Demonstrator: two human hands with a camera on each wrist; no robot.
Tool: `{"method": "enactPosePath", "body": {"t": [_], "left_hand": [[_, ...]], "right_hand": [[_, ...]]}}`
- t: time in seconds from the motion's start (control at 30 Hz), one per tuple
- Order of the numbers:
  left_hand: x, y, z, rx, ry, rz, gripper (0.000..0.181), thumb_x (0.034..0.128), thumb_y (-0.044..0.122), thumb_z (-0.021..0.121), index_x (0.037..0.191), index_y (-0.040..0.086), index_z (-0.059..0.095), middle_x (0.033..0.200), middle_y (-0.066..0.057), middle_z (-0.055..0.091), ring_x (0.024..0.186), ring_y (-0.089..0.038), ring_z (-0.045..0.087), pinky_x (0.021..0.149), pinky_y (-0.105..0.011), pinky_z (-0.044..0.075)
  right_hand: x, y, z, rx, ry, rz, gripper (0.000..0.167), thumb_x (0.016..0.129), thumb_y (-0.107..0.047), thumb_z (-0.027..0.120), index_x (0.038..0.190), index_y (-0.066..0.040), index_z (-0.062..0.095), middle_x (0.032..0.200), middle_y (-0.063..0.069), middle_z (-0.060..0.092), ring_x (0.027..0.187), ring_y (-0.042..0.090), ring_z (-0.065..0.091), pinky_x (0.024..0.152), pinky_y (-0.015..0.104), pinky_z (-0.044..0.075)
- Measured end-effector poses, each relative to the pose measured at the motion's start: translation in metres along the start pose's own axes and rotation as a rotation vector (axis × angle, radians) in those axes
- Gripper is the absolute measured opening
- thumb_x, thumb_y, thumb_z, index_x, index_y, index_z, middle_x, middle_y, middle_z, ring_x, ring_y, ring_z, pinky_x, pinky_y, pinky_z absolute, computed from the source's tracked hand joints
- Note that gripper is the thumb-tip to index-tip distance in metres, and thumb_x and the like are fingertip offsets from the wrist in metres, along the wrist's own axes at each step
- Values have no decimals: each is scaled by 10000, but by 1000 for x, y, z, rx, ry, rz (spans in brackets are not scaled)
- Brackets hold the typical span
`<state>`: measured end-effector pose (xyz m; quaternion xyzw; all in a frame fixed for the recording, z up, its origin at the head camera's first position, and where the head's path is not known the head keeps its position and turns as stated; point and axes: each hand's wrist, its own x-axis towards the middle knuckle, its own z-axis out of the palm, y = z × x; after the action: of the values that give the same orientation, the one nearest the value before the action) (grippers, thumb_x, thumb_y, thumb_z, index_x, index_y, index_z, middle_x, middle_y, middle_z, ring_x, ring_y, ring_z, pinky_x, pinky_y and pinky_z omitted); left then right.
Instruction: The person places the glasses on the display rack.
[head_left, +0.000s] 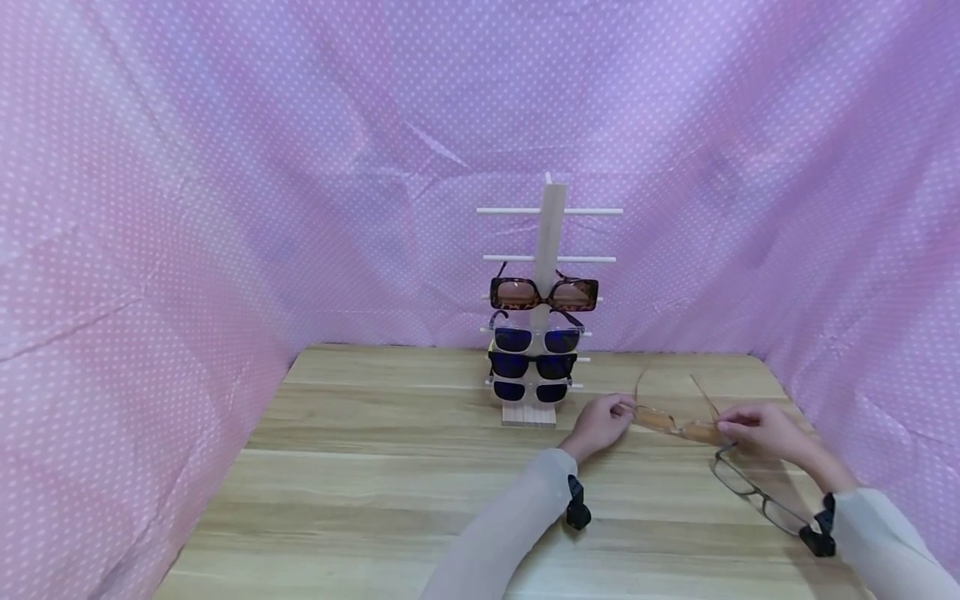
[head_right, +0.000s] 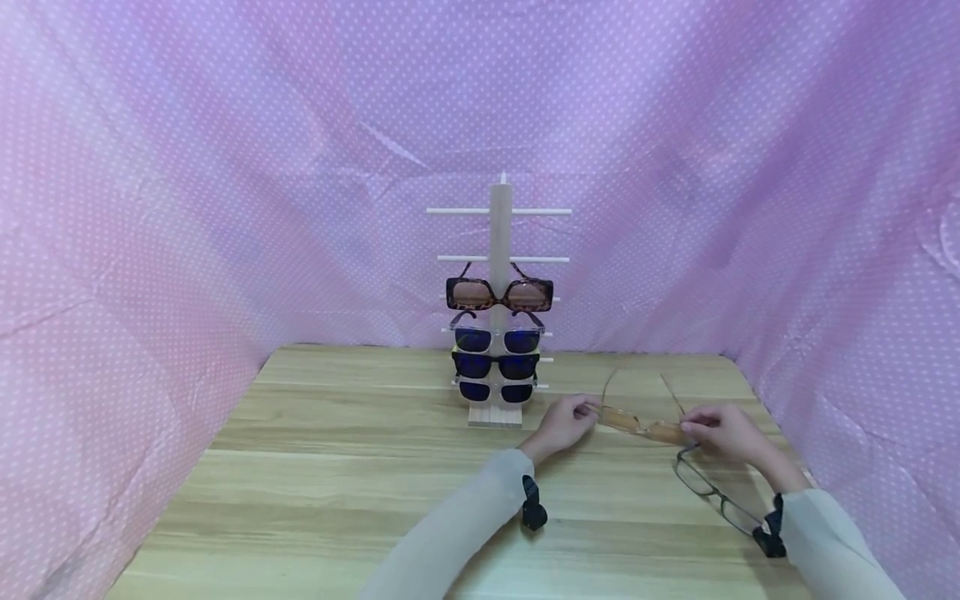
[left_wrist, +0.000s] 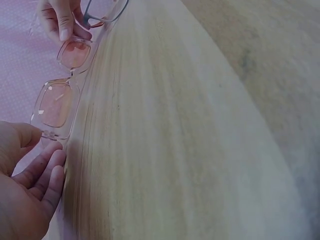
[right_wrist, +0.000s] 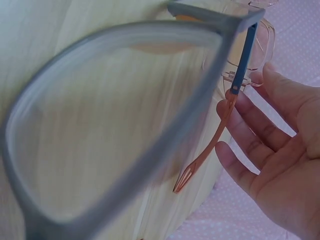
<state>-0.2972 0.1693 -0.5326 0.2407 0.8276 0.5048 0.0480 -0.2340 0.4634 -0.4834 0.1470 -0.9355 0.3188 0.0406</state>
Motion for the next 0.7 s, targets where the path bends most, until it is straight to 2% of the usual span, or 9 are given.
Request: {"method": "enactPosePath", "body": {"t": [0.4,0.7], "left_hand": [[0,-2,-1,-26,2,-17,164,980,138,678,1126,113,750,1030,-46,773,876,-38,674,784,-130,498],[0,-3,-2,-23,13,-36,161,975,176,700,1115,129,762,997,-16,766,835,4,632,758,-120,476]], "right_hand": [[5,-6,-1,-63,-49,75,89,910,-38,725,935,38,764,840,88,770,741,-115,551,658,186,502],[5,-5,2,-48,-60,81,100,925,-36,713,944,51,758,838,77,762,742,-103,542,650,189,488]]}}
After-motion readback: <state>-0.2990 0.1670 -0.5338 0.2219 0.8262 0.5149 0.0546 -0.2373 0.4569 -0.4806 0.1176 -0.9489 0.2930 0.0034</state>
